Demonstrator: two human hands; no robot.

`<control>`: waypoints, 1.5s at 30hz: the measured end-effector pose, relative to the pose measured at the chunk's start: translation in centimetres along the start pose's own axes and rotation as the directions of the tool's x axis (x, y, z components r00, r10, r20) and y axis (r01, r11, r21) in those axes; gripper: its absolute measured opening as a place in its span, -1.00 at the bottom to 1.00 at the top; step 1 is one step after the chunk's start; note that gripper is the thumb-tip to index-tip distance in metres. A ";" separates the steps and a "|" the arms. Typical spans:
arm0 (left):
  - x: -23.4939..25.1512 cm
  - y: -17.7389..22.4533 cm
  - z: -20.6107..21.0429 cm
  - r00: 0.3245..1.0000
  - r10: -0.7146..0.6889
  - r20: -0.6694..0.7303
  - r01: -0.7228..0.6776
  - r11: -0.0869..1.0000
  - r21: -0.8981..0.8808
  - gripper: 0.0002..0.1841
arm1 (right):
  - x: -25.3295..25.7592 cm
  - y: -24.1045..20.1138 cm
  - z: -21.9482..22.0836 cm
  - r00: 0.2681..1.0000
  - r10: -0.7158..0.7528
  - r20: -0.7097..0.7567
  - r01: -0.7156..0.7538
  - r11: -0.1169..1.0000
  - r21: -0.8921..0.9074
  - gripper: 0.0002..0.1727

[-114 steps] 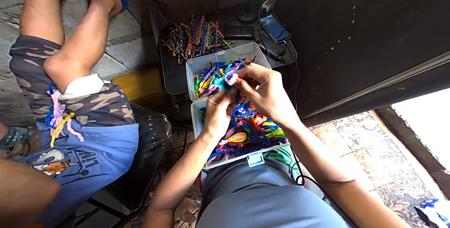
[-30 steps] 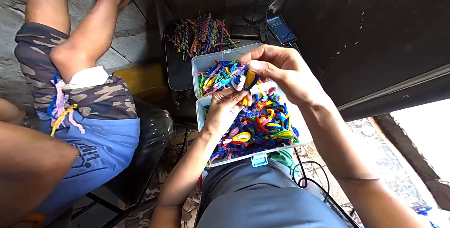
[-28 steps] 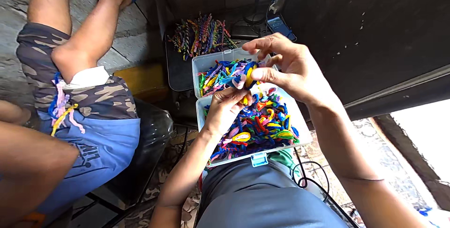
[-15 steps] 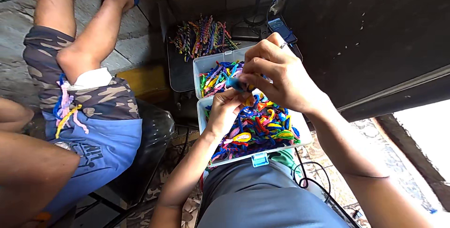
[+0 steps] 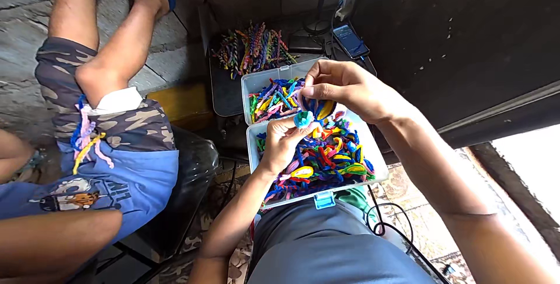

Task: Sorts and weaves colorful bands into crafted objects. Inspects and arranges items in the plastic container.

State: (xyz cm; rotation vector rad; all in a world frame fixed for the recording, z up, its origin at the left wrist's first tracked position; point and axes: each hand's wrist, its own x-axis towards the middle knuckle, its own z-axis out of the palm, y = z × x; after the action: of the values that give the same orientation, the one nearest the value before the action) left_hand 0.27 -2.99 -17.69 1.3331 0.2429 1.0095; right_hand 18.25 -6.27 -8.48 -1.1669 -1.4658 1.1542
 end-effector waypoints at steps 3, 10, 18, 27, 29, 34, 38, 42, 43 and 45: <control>0.1 0.0 0.0 1.000 0.024 0.000 -0.024 0.999 0.040 -0.79 | -0.3 -0.6 -0.4 0.993 -0.120 -0.021 0.113 0.971 -0.212 -0.89; 0.0 0.0 -0.2 0.992 0.113 0.055 -0.117 0.989 0.090 -0.80 | -0.4 -1.0 0.1 1.000 0.012 0.000 -0.011 0.986 0.164 -0.76; 0.1 -0.2 -0.2 0.999 0.043 0.033 -0.044 0.999 0.018 -0.78 | 0.0 -0.4 -0.6 0.995 0.083 0.047 -0.091 0.971 0.220 -0.69; 0.5 0.5 0.1 0.985 -0.151 -0.087 0.139 0.982 -0.131 -0.68 | -0.6 -2.1 -1.2 0.830 -0.499 0.251 0.536 0.584 -0.610 -0.69; 0.4 0.4 0.1 0.991 -0.111 -0.079 0.105 0.991 -0.078 -0.72 | -0.5 -1.4 0.0 0.821 -0.503 0.269 0.534 0.514 -0.671 -0.80; 0.4 0.1 -0.1 0.998 0.021 -0.059 -0.015 0.994 0.108 -0.74 | 0.2 -1.2 0.5 0.896 -0.417 0.152 0.417 0.673 -0.610 -0.81; 0.3 0.0 0.0 0.993 0.113 -0.035 -0.098 0.954 0.284 -0.85 | 0.3 -2.2 0.1 0.977 -0.167 0.131 0.211 0.833 -0.511 -0.84; 0.2 -0.5 -0.2 0.980 0.194 -0.037 -0.154 0.869 0.471 -0.91 | 1.3 -2.5 -0.2 0.987 0.036 0.155 0.036 0.896 -0.442 -0.83; 0.2 -0.5 -0.3 0.978 0.202 -0.044 -0.154 0.852 0.500 -0.91 | 1.5 -2.5 -0.2 0.985 0.065 0.162 0.009 0.906 -0.423 -0.82; 0.2 -0.6 -0.3 0.976 0.210 -0.049 -0.153 0.833 0.533 -0.89 | 1.9 -2.4 -0.3 0.981 0.097 0.170 -0.023 0.921 -0.389 -0.78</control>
State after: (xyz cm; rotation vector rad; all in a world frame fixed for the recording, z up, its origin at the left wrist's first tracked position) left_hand 0.46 -2.57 -18.25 1.8307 0.5097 1.2296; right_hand 17.94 -4.67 -5.89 -1.4071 -1.8742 1.0663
